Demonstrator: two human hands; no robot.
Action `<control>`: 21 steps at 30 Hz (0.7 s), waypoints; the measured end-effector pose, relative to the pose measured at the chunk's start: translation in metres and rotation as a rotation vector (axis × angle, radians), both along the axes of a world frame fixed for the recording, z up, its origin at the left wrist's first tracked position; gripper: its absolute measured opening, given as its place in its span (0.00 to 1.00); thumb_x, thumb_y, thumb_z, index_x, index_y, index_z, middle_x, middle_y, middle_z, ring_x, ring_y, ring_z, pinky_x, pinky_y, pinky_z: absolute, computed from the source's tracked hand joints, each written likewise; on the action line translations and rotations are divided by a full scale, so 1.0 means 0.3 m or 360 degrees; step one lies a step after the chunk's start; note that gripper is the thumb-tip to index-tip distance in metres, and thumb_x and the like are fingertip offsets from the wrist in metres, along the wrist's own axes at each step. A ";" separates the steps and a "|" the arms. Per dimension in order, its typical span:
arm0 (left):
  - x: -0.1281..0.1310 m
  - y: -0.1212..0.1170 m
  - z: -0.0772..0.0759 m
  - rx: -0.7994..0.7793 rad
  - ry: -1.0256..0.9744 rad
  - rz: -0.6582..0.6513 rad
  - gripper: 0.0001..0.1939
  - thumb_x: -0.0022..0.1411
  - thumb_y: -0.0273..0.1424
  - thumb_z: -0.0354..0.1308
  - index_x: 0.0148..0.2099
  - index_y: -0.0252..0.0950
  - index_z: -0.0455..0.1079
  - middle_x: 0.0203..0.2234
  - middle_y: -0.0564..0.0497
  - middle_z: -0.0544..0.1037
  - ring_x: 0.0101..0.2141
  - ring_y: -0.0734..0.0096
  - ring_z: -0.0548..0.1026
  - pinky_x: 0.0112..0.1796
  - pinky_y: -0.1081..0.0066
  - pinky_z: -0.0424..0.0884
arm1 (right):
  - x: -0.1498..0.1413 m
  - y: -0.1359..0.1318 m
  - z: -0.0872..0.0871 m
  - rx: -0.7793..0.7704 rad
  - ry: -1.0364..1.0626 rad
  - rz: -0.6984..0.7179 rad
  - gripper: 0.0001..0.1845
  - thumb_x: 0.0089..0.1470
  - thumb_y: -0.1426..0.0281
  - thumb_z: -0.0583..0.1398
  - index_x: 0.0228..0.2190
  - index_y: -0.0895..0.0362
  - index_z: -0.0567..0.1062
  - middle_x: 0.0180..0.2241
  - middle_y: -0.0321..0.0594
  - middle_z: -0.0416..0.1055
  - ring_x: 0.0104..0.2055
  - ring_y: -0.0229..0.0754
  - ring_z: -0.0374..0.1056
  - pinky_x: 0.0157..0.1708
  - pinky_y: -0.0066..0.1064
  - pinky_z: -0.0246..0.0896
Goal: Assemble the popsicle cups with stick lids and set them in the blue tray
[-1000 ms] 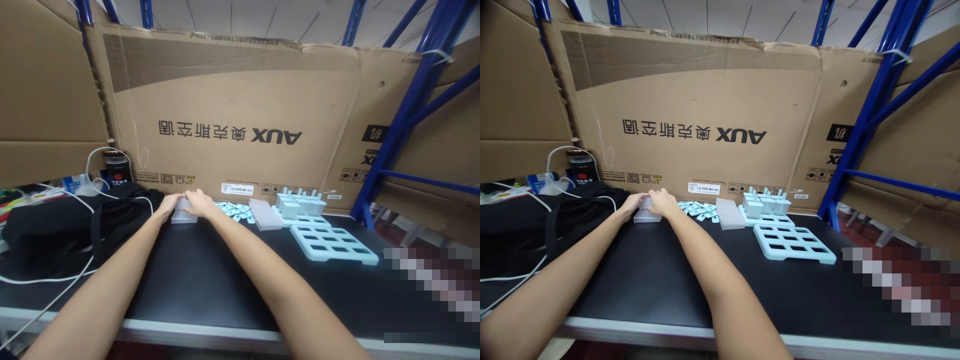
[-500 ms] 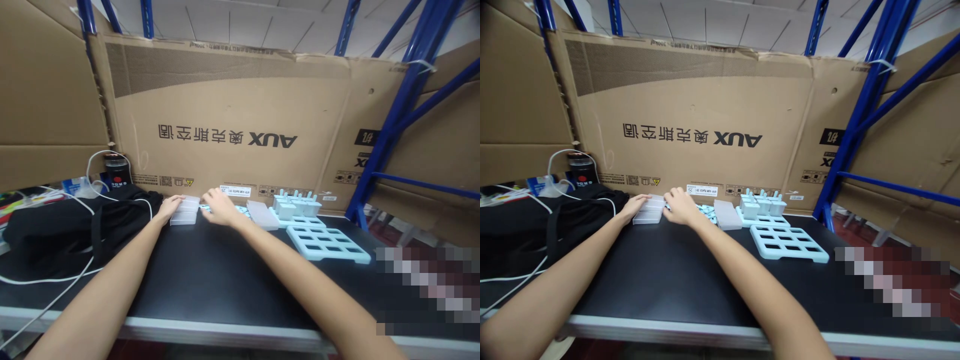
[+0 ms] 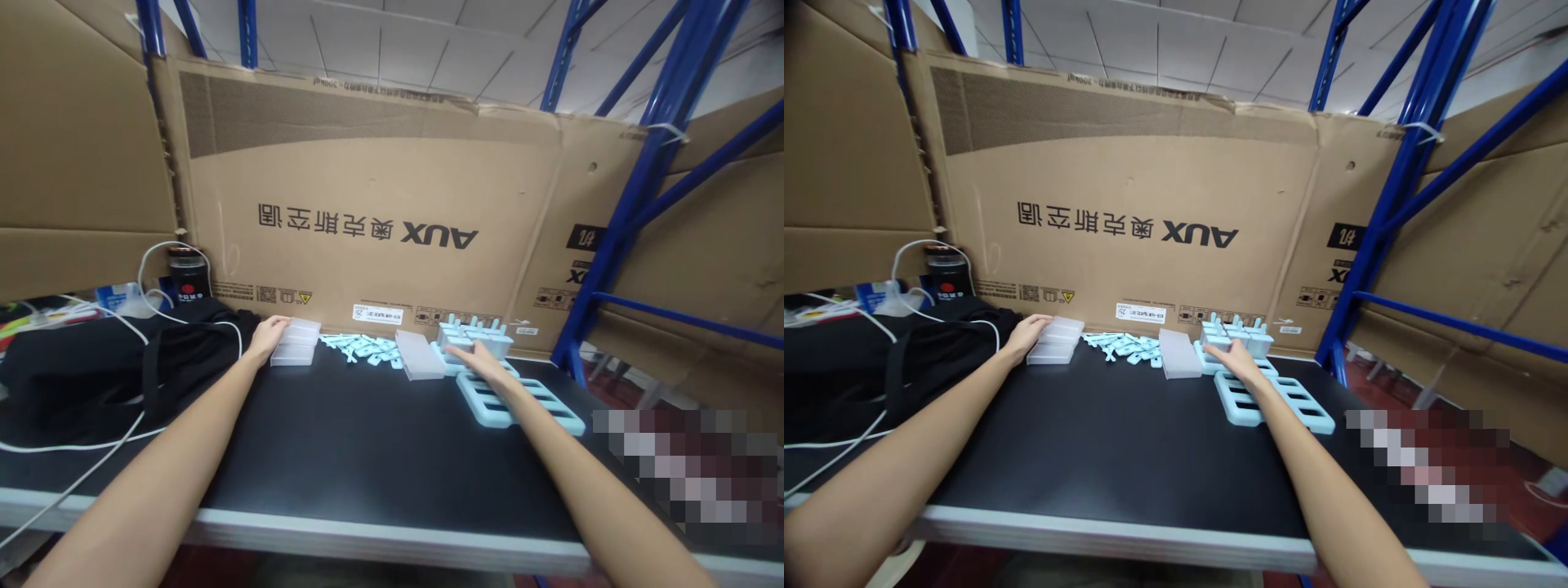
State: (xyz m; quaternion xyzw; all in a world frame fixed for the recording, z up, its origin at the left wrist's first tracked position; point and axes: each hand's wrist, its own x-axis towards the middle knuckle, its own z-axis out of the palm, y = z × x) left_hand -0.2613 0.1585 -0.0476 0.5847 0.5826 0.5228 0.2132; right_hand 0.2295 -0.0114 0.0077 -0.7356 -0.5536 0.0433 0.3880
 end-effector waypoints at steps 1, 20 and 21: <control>-0.001 0.001 0.000 -0.0007 -0.0009 0.0009 0.17 0.55 0.40 0.55 0.42 0.39 0.78 0.41 0.49 0.81 0.41 0.60 0.76 0.39 0.69 0.69 | -0.013 0.001 0.002 -0.0136 -0.0057 0.0028 0.25 0.45 0.49 0.64 0.34 0.58 0.73 0.30 0.45 0.74 0.36 0.49 0.71 0.34 0.33 0.61; -0.002 0.002 -0.003 -0.0036 -0.0096 0.0022 0.20 0.53 0.41 0.56 0.43 0.37 0.77 0.41 0.46 0.80 0.40 0.59 0.75 0.35 0.70 0.68 | -0.083 -0.016 0.062 0.0109 -0.0071 -0.0269 0.36 0.52 0.50 0.56 0.51 0.67 0.61 0.47 0.66 0.71 0.50 0.59 0.69 0.46 0.39 0.62; -0.001 0.002 -0.003 -0.0028 -0.0098 0.0020 0.20 0.53 0.42 0.56 0.43 0.37 0.77 0.41 0.46 0.80 0.40 0.60 0.76 0.35 0.70 0.68 | -0.094 -0.021 0.085 0.0213 0.0006 -0.0285 0.35 0.51 0.51 0.57 0.50 0.64 0.60 0.48 0.64 0.70 0.50 0.58 0.69 0.46 0.39 0.62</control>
